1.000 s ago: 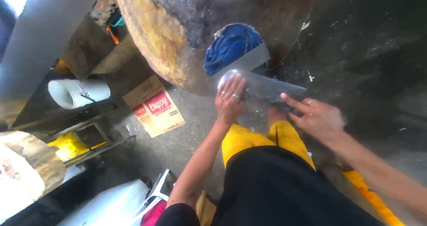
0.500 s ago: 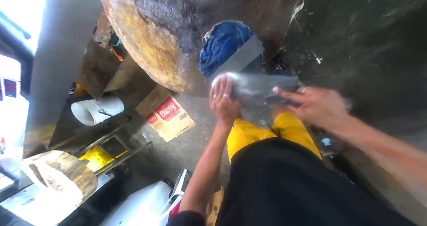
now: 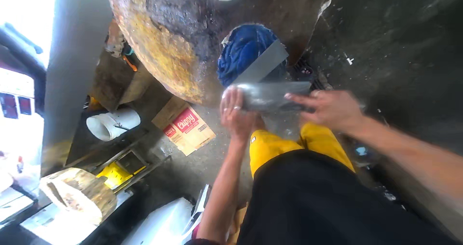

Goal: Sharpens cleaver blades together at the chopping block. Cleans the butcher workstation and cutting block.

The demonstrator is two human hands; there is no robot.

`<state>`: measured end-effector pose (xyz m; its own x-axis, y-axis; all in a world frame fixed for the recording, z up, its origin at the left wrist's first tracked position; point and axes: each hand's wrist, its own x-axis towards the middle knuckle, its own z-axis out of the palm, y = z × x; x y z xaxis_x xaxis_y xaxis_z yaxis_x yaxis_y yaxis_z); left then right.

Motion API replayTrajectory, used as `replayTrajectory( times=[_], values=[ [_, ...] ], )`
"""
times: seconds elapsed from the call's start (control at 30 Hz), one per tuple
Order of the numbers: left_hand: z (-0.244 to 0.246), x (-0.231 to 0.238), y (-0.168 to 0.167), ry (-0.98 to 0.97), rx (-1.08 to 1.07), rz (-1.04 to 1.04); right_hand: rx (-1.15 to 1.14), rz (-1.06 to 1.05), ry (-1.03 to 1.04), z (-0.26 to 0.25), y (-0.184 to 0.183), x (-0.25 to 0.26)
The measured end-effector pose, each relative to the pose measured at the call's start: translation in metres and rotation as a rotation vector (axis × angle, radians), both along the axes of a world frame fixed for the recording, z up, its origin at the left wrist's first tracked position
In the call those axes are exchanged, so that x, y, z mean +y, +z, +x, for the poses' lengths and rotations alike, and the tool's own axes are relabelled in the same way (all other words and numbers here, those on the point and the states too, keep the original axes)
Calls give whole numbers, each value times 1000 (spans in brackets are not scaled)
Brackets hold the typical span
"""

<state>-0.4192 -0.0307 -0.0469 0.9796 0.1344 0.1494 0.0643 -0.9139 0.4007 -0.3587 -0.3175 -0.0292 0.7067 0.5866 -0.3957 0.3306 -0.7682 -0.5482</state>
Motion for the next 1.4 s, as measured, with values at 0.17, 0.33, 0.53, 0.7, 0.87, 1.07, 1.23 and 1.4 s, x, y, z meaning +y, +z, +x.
replayTrajectory(
  times=[0.17,0.33,0.53,0.7,0.87,1.07,1.23,1.4],
  values=[
    [88,-118,-21,-131,-112,-188,-45,-266,-219,32,21,-108],
    [17,1,10,-6,142,-47,46,-139,-12,38,16,16],
    [-53,92,20,200,132,41,176,16,296,37,5,123],
    [52,-58,-4,-29,-10,-122,24,-155,-83,51,21,-48],
    [82,-72,-7,-101,20,-172,-5,-227,-134,70,30,-61],
    [-77,114,20,269,218,28,264,-27,343,38,14,150],
    [1,5,8,129,69,-78,112,-28,24,41,6,27],
    [94,-106,-12,-120,-10,-269,-74,-192,-240,64,29,-98]
  ],
)
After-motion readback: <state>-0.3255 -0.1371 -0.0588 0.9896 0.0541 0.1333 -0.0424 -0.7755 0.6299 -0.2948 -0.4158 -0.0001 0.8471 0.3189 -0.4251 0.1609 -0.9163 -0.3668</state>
